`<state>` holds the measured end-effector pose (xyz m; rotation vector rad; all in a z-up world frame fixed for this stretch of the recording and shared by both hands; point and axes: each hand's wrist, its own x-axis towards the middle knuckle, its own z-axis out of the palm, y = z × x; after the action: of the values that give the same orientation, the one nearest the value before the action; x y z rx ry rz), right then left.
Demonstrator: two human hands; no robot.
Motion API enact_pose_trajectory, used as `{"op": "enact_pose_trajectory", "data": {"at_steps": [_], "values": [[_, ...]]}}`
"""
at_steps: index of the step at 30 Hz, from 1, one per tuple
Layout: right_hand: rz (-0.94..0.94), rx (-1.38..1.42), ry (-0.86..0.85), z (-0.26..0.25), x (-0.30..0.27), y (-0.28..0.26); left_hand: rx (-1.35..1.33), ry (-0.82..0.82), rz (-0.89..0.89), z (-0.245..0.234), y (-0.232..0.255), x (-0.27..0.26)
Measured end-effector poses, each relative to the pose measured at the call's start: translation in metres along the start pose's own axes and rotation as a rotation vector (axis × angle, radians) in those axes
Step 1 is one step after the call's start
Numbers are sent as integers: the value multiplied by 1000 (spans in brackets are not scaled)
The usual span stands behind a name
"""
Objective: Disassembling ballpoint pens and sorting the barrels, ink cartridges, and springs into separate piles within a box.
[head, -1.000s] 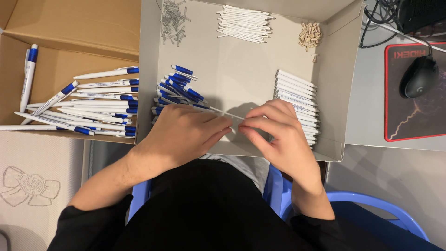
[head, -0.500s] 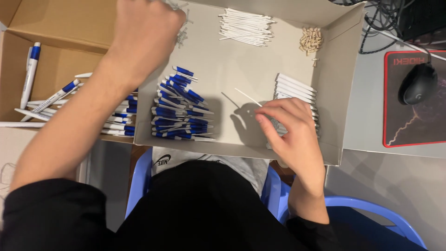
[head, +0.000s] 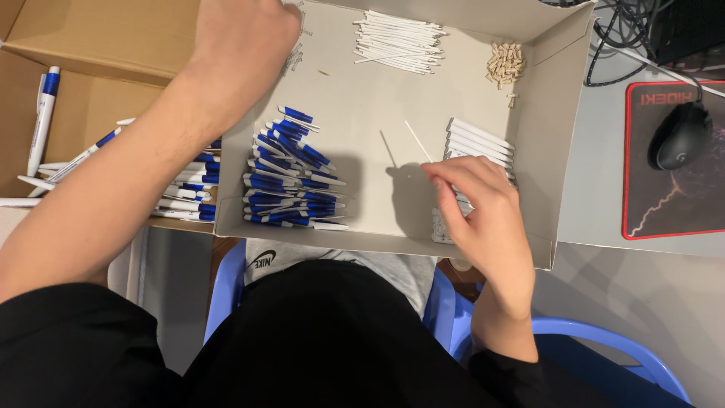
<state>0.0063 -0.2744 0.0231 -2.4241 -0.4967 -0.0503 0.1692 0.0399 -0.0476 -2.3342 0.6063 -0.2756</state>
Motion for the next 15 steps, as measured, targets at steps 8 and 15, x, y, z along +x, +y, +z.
{"op": "enact_pose_trajectory", "data": {"at_steps": [8, 15], "values": [[-141, -316, -71, -40, 18, 20, -893, 189, 86, -55, -2, -39], [-200, -419, -133, -28, 100, 62, -715, 76, 35, -36, 0, -47]]}}
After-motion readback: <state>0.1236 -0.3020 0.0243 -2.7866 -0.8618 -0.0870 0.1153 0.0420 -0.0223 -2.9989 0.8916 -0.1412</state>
